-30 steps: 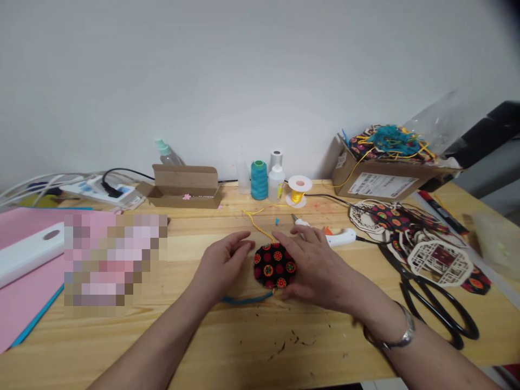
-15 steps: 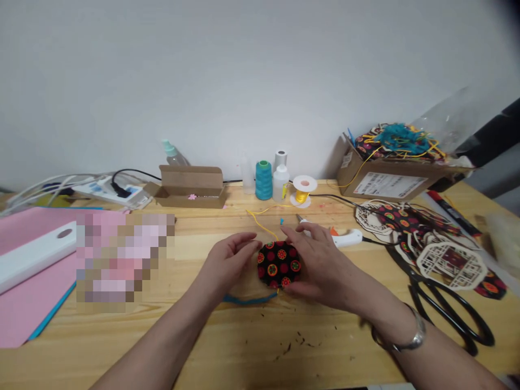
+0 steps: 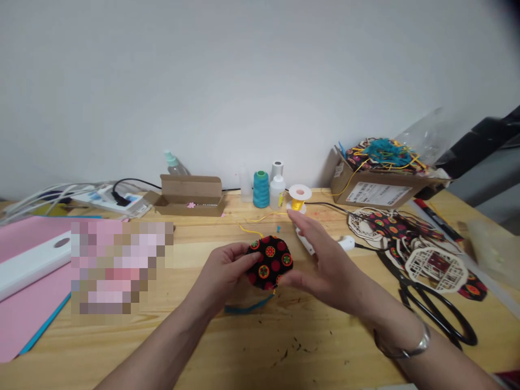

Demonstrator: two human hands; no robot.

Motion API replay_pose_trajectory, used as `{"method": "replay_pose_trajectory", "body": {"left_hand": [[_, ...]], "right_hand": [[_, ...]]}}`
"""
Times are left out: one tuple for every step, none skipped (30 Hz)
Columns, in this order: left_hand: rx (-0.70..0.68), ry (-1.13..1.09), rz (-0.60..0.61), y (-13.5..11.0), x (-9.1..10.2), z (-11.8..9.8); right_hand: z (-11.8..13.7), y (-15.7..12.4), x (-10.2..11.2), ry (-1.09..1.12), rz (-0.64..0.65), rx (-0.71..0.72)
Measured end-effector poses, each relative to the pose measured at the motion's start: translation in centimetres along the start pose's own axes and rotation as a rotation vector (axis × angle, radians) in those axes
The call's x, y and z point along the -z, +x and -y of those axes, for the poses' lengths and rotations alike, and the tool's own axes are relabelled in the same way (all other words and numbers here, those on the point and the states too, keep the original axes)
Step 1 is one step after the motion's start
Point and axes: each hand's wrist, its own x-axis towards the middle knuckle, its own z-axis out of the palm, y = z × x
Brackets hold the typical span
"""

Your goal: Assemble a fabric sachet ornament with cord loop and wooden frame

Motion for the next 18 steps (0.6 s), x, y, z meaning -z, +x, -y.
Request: {"method": "replay_pose_trajectory", "body": {"left_hand": [[-0.014, 0.018, -0.005, -0.2, -0.2, -0.4], [-0.034, 0.051, -0.020, -0.4, -0.4, -1.0], [-0.068, 0.090, -0.027, -0.6, -0.7, -1.6], [-0.087, 0.108, -0.021, -0.9, -1.0, -2.2], [-0.094, 0.117, 0.003, -1.1, -1.3, -2.8], [-0.102, 0.125, 0.028, -1.3, -1.6, -3.3], [-0.108, 0.137, 0.057, -1.5, -1.9, -3.7], [-0.113, 0.152, 0.078, -1.5, -2.2, -4.0], [-0.122, 0.164, 0.085, -1.5, -2.5, -4.1], [-0.129, 0.167, 0.094, -1.4, -2.7, -4.1], [-0.136, 0.167, 0.094, -1.3, -2.8, -3.9], [-0.138, 0.167, 0.084, -1.1, -2.9, -3.5], [-0.148, 0.172, 0.082, -0.8, -2.8, -3.1], [-0.150, 0.169, 0.078, -0.6, -2.8, -2.7], [-0.147, 0.161, 0.085, -0.4, -2.7, -2.3], [-0.144, 0.154, 0.092, -0.2, -2.5, -1.9], [-0.139, 0.147, 0.096, 0.0, -2.4, -1.6], [-0.136, 0.144, 0.093, 0.1, -2.3, -1.3]], "right_hand": [[0.2, 0.5, 0.1, 0.083, -0.050, -0.101], [0.3, 1.0, 0.3, 0.180, -0.072, -0.207], [0.4, 1.5, 0.4, 0.289, -0.063, -0.293], [0.5, 2.0, 0.5, 0.406, -0.027, -0.359], [0.5, 2.5, 0.5, 0.510, 0.024, -0.403], [0.5, 2.8, 0.6, 0.594, 0.055, -0.434], [0.5, 3.0, 0.6, 0.659, 0.071, -0.464], [0.5, 3.1, 0.5, 0.705, 0.070, -0.496], [0.4, 3.1, 0.4, 0.739, 0.056, -0.529], [0.4, 2.9, 0.2, 0.764, 0.044, -0.560], [0.4, 2.8, 0.0, 0.781, 0.043, -0.586], [0.4, 2.7, -0.2, 0.792, 0.045, -0.606], [0.3, 2.5, -0.5, 0.796, 0.047, -0.617], [0.2, 2.4, -0.8, 0.792, 0.045, -0.620], [0.1, 2.3, -1.1, 0.778, 0.036, -0.617], [-0.1, 2.2, -1.3, 0.756, 0.021, -0.607], [-0.3, 2.2, -1.6, 0.728, 0.004, -0.589], [-0.6, 2.1, -1.9, 0.696, -0.013, -0.564]]}}
